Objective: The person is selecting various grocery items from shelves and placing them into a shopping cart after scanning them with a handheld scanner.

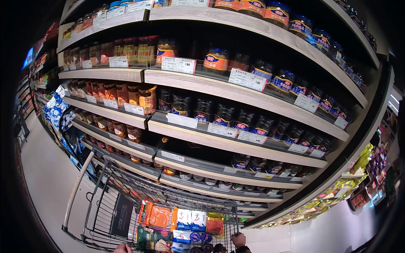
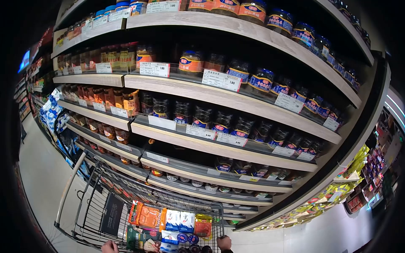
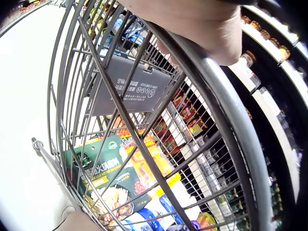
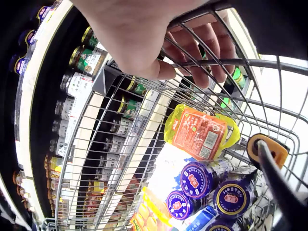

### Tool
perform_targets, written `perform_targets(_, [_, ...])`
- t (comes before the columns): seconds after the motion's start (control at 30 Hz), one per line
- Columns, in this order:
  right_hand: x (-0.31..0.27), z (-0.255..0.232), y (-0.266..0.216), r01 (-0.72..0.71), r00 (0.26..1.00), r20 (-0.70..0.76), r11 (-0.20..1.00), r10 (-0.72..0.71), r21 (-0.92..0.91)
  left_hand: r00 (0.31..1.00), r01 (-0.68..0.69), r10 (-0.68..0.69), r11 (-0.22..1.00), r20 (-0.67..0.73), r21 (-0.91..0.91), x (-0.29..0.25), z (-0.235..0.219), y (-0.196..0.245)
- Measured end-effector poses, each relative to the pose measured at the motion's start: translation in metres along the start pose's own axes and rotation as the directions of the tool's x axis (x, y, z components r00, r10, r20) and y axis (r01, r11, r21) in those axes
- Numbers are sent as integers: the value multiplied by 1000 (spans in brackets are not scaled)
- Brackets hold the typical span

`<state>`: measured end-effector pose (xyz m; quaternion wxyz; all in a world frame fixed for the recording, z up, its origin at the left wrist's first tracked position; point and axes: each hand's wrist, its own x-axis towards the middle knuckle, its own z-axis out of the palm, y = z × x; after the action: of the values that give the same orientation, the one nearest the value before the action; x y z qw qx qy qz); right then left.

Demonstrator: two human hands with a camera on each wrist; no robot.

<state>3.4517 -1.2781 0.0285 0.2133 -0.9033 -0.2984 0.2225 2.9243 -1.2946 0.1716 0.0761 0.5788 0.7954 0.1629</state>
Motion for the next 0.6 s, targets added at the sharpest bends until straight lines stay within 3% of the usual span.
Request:
perform_targets(0.1, [4, -6, 0, 1, 1000, 26, 1000, 0, -25, 995, -69, 67, 997, -79, -24, -3, 9, -3])
perform_targets(0.27, [6, 1, 3, 17, 1000, 24, 1000, -17, 0, 995, -71, 66, 996, -70, -58, -6, 5, -9])
perform_targets(0.33, [2, -7, 8, 89, 995, 48, 996, -90, 27, 1000, -6, 7, 1000, -20, 27, -9, 12, -12])
perform_targets(0.43, [1, -12, 9, 85, 994, 58, 995, -88, 49, 995, -70, 71, 997, -69, 8, -7, 9, -6])
perform_targets(0.6, [4, -8, 11, 80, 996, 36, 997, -81, 23, 995, -45, 43, 999, -84, -21, -12, 14, -9])
